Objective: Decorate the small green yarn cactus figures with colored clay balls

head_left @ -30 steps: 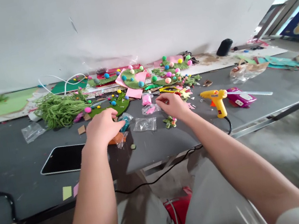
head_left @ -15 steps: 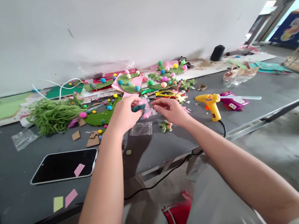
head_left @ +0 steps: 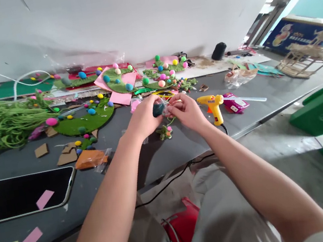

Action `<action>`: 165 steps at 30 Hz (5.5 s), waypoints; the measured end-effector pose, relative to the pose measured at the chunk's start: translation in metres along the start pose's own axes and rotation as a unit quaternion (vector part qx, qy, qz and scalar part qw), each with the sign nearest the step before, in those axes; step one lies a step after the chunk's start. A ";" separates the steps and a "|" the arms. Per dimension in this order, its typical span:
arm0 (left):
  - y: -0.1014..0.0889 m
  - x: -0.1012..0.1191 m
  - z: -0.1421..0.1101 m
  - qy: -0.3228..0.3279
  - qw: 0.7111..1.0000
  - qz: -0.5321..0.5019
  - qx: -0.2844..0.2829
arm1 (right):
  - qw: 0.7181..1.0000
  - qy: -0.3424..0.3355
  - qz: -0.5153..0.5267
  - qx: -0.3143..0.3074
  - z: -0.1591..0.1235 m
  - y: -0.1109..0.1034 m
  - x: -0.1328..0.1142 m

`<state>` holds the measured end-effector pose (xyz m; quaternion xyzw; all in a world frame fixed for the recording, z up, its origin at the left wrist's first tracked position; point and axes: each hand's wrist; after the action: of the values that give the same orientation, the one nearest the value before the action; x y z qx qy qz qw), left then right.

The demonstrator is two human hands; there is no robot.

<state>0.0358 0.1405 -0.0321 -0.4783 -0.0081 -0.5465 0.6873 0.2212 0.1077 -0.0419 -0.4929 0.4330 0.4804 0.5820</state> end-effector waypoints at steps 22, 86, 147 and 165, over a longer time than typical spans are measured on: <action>0.004 0.008 -0.003 0.004 1.000 0.018 0.019 | 0.996 -0.029 -0.066 0.051 -0.003 -0.004 -0.004; -0.028 -0.016 -0.017 -0.127 0.982 0.117 -0.076 | 0.975 -0.033 -0.218 0.019 -0.004 -0.014 -0.003; -0.004 0.001 -0.009 0.026 0.998 -0.049 -0.002 | 0.992 -0.013 -0.126 0.010 -0.008 0.001 -0.014; 0.005 0.012 -0.008 0.078 0.997 -0.001 0.000 | 0.987 0.020 -0.158 0.021 -0.009 0.002 -0.015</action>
<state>0.0400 0.1265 -0.0332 -0.4346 0.0451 -0.5828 0.6852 0.2168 0.0967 -0.0289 -0.5524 0.3714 0.3637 0.6516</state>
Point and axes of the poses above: each hand's wrist, its own z-axis towards the middle knuckle, its own y-axis out of the palm, x = y × z, and after that the axes turned 8 degrees about y, right-handed
